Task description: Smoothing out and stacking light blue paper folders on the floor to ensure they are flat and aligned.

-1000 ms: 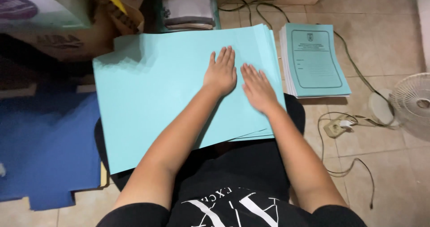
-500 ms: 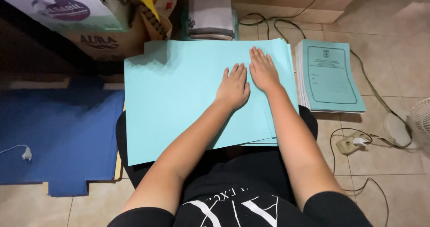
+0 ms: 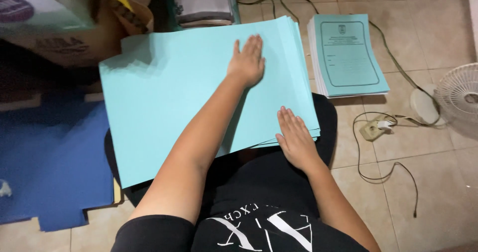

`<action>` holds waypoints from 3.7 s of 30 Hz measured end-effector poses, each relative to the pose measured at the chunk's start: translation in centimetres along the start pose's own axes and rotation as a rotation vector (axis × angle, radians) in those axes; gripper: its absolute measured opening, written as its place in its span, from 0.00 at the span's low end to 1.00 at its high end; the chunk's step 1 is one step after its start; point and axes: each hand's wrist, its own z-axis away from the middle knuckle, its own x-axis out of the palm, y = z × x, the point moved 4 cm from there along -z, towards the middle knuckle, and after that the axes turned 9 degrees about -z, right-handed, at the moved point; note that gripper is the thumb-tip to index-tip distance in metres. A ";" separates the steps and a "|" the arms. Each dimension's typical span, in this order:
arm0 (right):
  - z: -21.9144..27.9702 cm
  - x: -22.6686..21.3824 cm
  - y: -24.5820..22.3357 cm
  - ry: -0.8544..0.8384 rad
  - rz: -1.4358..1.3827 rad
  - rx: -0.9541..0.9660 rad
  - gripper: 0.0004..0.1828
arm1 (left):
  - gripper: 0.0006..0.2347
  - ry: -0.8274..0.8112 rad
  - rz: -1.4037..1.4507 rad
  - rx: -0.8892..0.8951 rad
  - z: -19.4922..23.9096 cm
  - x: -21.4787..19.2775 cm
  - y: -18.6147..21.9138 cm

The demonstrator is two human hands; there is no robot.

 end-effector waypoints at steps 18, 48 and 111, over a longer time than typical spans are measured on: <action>-29.0 -2.2 4.1 0.297 0.040 -0.185 0.28 | 0.25 0.477 0.152 -0.263 1.0 2.8 -0.6; -9.0 -1.9 1.3 -0.069 -0.049 0.024 0.32 | 0.27 -0.066 0.052 -0.110 1.8 -0.9 -1.0; 0.4 -6.7 7.1 1.035 -1.163 0.484 0.06 | 0.11 0.472 0.759 0.104 21.2 -0.7 0.2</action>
